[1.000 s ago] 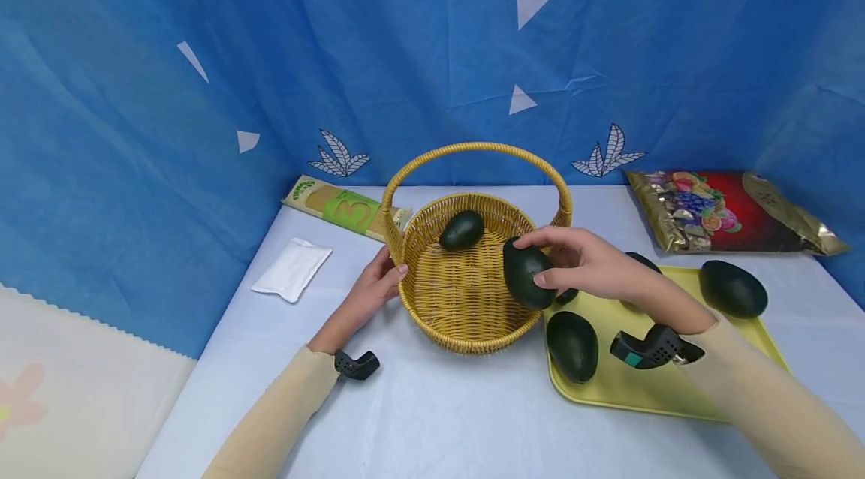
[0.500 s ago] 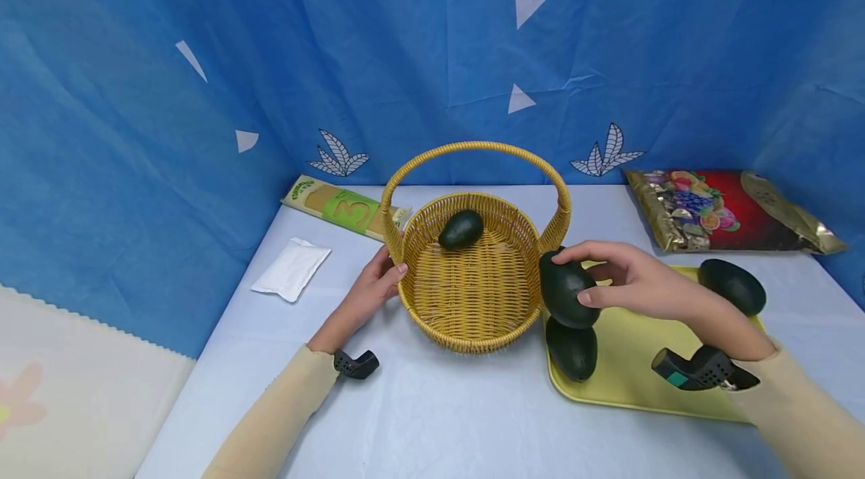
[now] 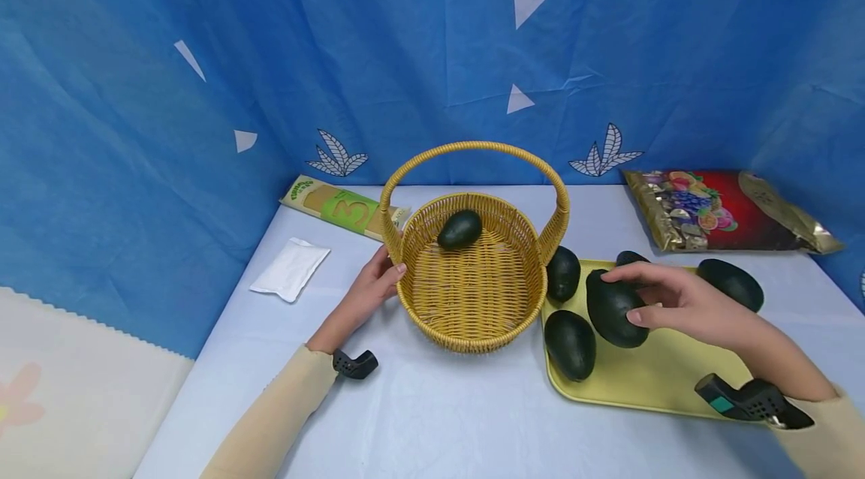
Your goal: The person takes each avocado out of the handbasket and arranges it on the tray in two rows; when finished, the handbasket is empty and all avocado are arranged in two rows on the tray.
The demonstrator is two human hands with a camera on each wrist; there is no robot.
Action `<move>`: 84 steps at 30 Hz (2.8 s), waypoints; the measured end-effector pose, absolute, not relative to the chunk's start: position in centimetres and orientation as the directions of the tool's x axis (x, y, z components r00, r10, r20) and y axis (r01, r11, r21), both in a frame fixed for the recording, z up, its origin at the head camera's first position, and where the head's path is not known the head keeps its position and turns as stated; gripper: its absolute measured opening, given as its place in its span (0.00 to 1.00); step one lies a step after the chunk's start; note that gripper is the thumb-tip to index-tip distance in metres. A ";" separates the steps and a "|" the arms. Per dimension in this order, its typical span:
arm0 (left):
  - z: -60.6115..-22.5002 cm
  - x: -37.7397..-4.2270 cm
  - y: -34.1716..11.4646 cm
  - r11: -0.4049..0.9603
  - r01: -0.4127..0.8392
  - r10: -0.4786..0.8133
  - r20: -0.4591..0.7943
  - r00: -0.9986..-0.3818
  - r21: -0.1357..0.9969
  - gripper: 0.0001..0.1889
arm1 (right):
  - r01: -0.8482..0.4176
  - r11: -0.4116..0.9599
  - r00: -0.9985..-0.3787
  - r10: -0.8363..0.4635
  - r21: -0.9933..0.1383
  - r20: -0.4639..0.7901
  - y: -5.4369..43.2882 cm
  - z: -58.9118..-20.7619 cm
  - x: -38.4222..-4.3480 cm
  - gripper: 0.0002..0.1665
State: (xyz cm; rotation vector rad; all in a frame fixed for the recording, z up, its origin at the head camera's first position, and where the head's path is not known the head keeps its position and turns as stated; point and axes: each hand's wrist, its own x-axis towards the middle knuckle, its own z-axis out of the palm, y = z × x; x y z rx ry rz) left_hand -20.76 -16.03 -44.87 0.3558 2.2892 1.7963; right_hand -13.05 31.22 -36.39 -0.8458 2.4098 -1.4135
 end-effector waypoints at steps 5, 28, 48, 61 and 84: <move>-45.0 -20.8 -16.0 0.238 0.055 0.310 -0.022 -0.950 0.970 0.36 | -0.328 0.461 -0.856 -0.514 -0.824 0.053 32.9 -37.4 -12.1 0.31; -44.9 -20.7 -16.0 0.252 0.060 0.308 -0.021 -0.951 0.966 0.36 | -0.138 0.589 -0.902 -0.408 -0.797 -0.145 36.3 -41.0 -10.3 0.24; -44.6 -20.6 -15.8 0.265 0.054 0.298 -0.029 -0.954 0.963 0.35 | -0.146 0.660 -0.910 -0.382 -0.737 -0.161 36.4 -41.3 -9.6 0.24; -44.7 -20.5 -15.8 0.276 0.057 0.298 -0.030 -0.954 0.959 0.35 | -0.127 0.733 -0.922 -0.336 -0.669 -0.193 36.0 -40.9 -9.5 0.27; -44.6 -20.5 -15.9 0.266 0.054 0.311 -0.032 -0.950 0.962 0.35 | -0.056 0.588 -0.904 -0.373 -0.807 -0.209 36.5 -41.4 -9.7 0.26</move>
